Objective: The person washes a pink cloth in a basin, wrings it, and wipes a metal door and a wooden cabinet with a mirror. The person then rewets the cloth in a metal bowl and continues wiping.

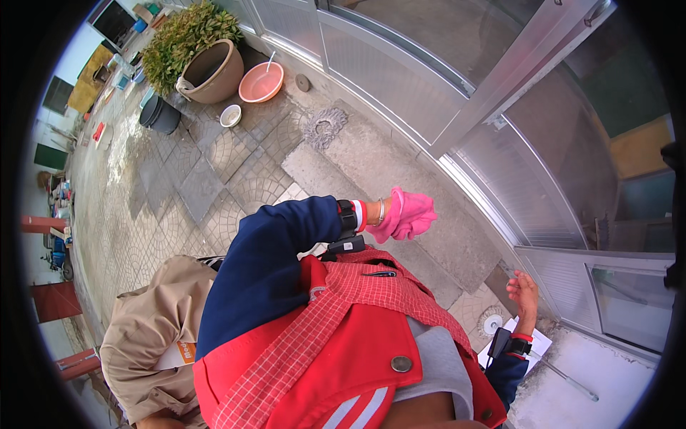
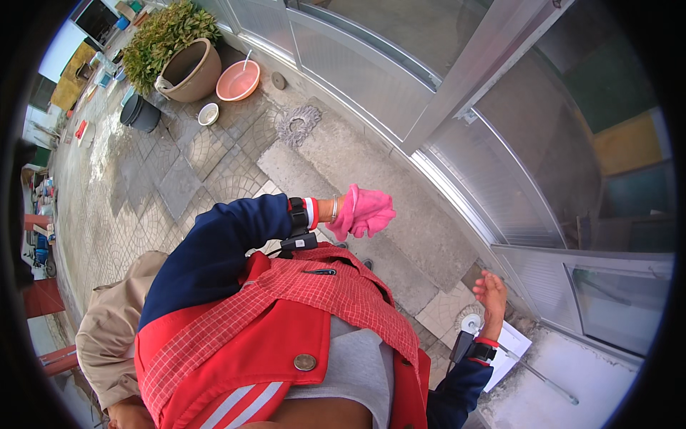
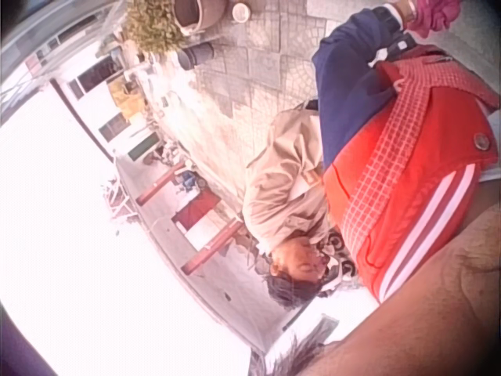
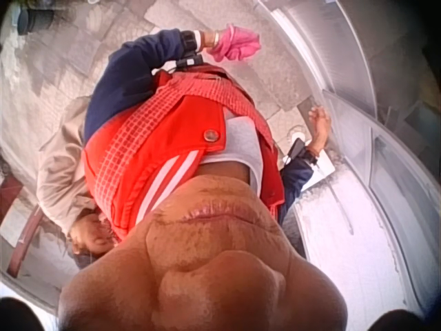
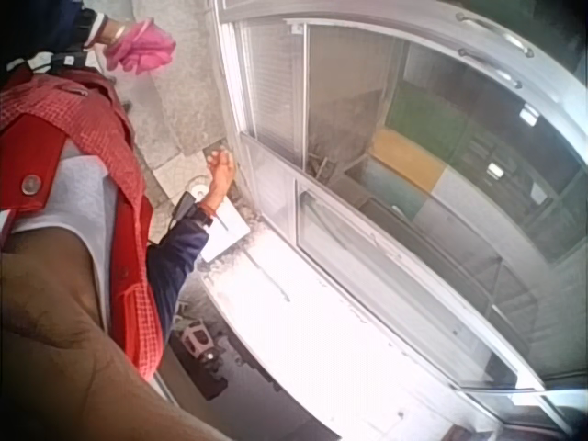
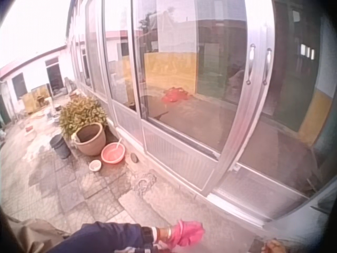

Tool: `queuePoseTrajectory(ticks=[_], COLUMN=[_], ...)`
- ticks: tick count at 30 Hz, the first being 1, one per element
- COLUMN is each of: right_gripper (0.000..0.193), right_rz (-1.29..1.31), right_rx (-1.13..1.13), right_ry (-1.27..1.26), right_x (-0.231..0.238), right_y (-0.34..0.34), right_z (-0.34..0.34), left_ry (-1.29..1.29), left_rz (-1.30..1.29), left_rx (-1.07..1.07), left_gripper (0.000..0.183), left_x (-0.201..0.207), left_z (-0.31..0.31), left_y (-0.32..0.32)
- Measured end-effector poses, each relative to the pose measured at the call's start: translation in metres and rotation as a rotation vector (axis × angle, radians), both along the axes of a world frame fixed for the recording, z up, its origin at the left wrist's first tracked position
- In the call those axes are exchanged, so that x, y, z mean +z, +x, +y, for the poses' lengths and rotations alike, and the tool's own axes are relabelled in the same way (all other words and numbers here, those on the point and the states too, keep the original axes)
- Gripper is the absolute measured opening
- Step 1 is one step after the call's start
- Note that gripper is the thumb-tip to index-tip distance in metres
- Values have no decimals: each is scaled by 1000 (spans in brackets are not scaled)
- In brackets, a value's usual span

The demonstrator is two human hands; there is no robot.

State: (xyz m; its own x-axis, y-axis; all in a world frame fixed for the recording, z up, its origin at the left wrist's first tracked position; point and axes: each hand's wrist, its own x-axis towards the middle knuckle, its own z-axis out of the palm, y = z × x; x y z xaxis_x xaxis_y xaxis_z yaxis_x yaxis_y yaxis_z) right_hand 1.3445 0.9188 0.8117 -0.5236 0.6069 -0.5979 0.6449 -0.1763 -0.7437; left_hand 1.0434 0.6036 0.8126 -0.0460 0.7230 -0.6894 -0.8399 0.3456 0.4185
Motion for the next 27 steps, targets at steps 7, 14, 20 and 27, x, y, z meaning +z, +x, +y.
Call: queuePoseTrajectory(ticks=[7, 14, 20, 27], right_gripper=[29, 31, 31, 30], right_rz=[-5, -7, -8, -6], right_rx=[-5, 15, 36, 26], right_ry=[-11, -15, -13, -29], right_x=[0, -3, -8, -10], right_y=[-4, -7, -6, -1], right_z=[1, 2, 1, -1], left_ry=[-5, -16, 3, 40], left_rz=[-91, 48, 23, 110], left_rx=[67, 15, -14, -121], left_gripper=[34, 34, 34, 35], left_x=[2, 3, -7, -13], left_z=[0, -1, -1, -2], left_y=[-3, 3, 1, 1])
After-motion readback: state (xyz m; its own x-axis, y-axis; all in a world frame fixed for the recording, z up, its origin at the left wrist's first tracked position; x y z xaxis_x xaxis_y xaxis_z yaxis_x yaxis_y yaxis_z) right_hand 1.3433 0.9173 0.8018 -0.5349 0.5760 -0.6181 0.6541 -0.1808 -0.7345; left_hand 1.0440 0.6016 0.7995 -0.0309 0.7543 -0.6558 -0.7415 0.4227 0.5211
